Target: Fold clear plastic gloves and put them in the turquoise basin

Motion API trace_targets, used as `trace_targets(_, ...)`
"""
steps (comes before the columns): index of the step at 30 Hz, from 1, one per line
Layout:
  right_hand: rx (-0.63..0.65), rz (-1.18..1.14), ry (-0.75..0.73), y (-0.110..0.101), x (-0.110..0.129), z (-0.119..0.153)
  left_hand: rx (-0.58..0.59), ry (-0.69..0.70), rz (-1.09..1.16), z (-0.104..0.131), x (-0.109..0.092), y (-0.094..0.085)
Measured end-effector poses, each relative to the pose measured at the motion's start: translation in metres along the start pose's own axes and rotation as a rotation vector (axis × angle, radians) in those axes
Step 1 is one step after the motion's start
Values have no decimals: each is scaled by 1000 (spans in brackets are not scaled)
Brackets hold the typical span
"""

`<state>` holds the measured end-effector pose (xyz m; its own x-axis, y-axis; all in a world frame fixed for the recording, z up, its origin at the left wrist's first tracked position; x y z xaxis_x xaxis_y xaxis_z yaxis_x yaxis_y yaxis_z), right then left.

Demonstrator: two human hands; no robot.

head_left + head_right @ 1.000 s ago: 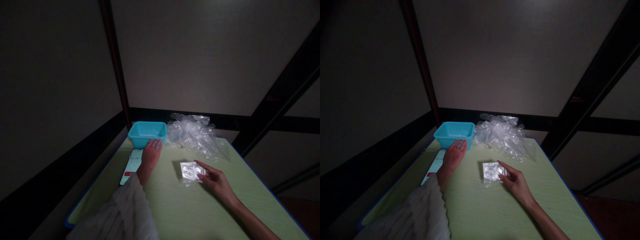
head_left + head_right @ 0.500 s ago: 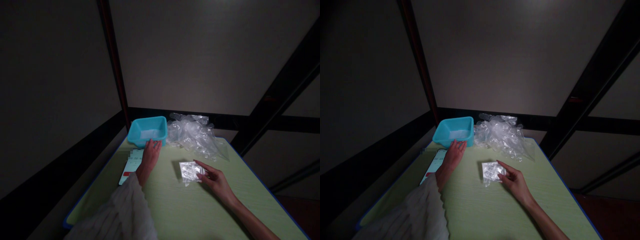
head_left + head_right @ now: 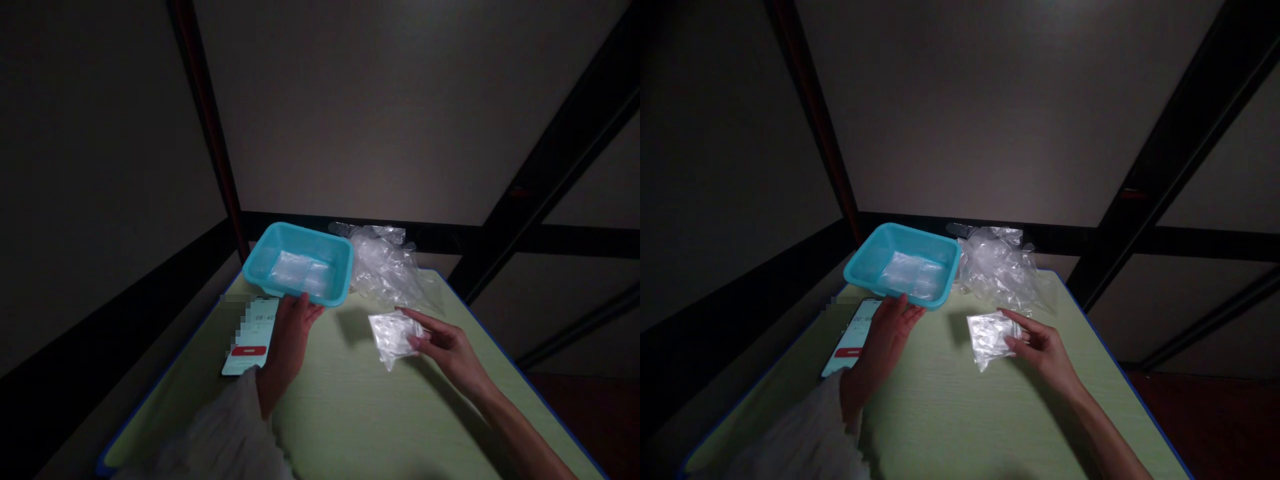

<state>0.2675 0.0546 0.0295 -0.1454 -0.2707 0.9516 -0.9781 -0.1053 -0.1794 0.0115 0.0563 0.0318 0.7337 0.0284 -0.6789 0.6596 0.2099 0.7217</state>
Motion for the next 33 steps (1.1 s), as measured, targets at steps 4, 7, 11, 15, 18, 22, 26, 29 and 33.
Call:
trace_targets(4, -19, -68, -53, -22, 12, -1, 48, -73, -122, 15, 3, 5)
trace_targets(7, -17, -116, -79, -31, 19, 2, 86, -152, -195, 22, 10, 7)
trace_targets(11, -10, -98, -93, -39, 23, 5, 137, -205, -307, 30, 19, 8)
trace_targets(15, 4, -108, -97, -44, 27, 7, 185, -260, -401, 38, 28, 4)
trace_targets(18, 14, -121, -113, -46, 32, 8, 209, -295, -447, 42, 33, 2)
trace_targets(22, -2, -104, -142, -47, 40, 7, 228, -304, -494, 47, 35, 1)
trace_targets(26, 15, -13, -139, -46, 51, 3, 236, -312, -514, 47, 36, 2)
trace_targets(29, 115, 31, -127, -36, 66, -3, 255, -335, -542, 48, 35, 4)
trace_targets(33, 376, 119, -156, -10, 86, -10, 301, -356, -606, 50, 30, 10)
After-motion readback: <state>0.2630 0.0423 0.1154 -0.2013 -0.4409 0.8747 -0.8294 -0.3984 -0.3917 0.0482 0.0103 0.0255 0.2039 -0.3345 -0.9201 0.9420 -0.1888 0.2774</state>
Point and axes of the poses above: each hand's wrist, its own z-axis away from the middle knuckle, its own y-axis out of the palm, x = y × z, the point moved 7 cm from there along -z, towards the middle knuckle, and after that the axes turned 8 degrees about -y, right-handed, at the moved point
